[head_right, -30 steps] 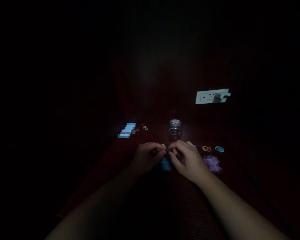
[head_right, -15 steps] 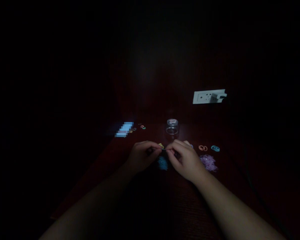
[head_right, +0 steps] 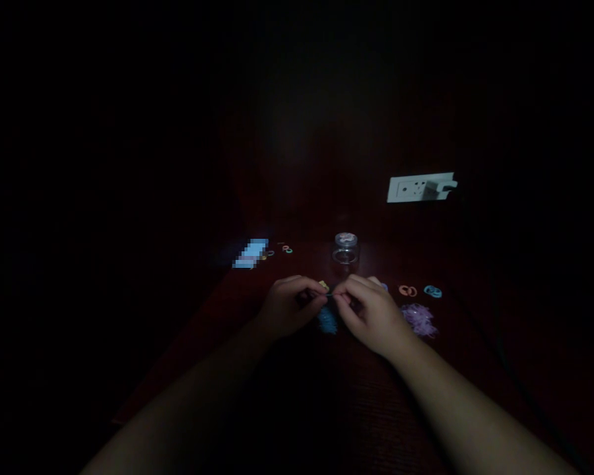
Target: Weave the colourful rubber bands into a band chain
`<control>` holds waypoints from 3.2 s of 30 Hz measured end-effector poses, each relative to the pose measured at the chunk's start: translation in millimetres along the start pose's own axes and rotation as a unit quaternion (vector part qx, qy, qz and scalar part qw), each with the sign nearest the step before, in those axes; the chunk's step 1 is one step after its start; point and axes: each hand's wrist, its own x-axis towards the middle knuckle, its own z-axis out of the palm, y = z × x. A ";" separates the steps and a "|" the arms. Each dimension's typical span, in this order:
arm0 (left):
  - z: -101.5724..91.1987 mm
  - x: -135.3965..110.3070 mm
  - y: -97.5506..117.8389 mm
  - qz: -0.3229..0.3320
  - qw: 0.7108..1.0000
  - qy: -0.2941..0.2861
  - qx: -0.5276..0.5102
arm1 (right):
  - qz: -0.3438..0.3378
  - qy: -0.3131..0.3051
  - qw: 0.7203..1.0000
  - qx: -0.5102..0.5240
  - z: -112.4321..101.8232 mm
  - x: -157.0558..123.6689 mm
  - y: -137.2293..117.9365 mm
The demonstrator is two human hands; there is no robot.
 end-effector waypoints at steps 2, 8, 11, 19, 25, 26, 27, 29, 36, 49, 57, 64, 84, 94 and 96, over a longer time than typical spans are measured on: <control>-0.1 0.5 -0.2 -0.004 1.000 0.002 0.011 | -0.001 -0.002 1.000 -0.003 -0.4 0.4 -0.6; -1.7 0.2 -1.6 -0.002 1.000 -0.012 0.017 | -0.002 -0.001 1.000 -0.006 -1.5 2.3 -2.2; -2.6 0.3 -1.4 0.005 1.000 -0.014 0.015 | -0.001 -0.002 1.000 -0.010 -1.6 2.6 -1.5; -3.9 0.8 -0.6 0.008 1.000 -0.011 0.022 | -0.004 -0.011 1.000 -0.015 -1.6 1.2 -0.6; -2.6 0.6 -0.9 0.005 1.000 -0.005 0.025 | 0.003 -0.021 1.000 -0.013 -0.2 0.0 -0.6; -2.2 0.6 -1.1 0.002 1.000 -0.005 0.026 | 0.005 -0.024 1.000 -0.014 -0.1 0.0 -0.5; -1.9 0.5 -1.4 -0.002 1.000 -0.006 0.028 | 0.006 -0.026 1.000 -0.015 0.0 0.1 -0.3; -1.6 0.5 -1.9 -0.008 0.999 -0.014 0.032 | 0.009 -0.022 1.000 -0.014 0.2 0.4 0.1; -3.5 -0.1 -3.5 -0.026 0.998 -0.055 0.024 | 0.006 -0.032 0.999 -0.009 1.1 0.5 2.1; -11.0 1.2 -9.2 0.013 0.996 -0.093 0.001 | 0.030 -0.100 0.994 0.011 2.0 0.1 4.6; -14.6 2.9 -12.3 0.028 0.991 -0.132 -0.002 | 0.030 -0.134 0.991 -0.002 4.4 -0.3 8.4; -13.8 3.2 -12.0 0.022 0.991 -0.134 -0.001 | 0.035 -0.133 0.990 0.009 2.3 -0.8 6.2; -14.4 3.2 -19.3 0.020 0.992 -0.127 0.011 | 0.031 -0.150 0.988 -0.011 -2.9 -0.7 17.9; -14.9 4.6 -19.8 0.008 0.995 -0.103 -0.002 | 0.101 -0.084 0.991 0.002 -14.3 -1.2 25.9; -12.1 3.8 -19.7 0.015 0.994 -0.111 -0.005 | 0.058 -0.095 0.994 0.006 -8.2 -1.5 20.2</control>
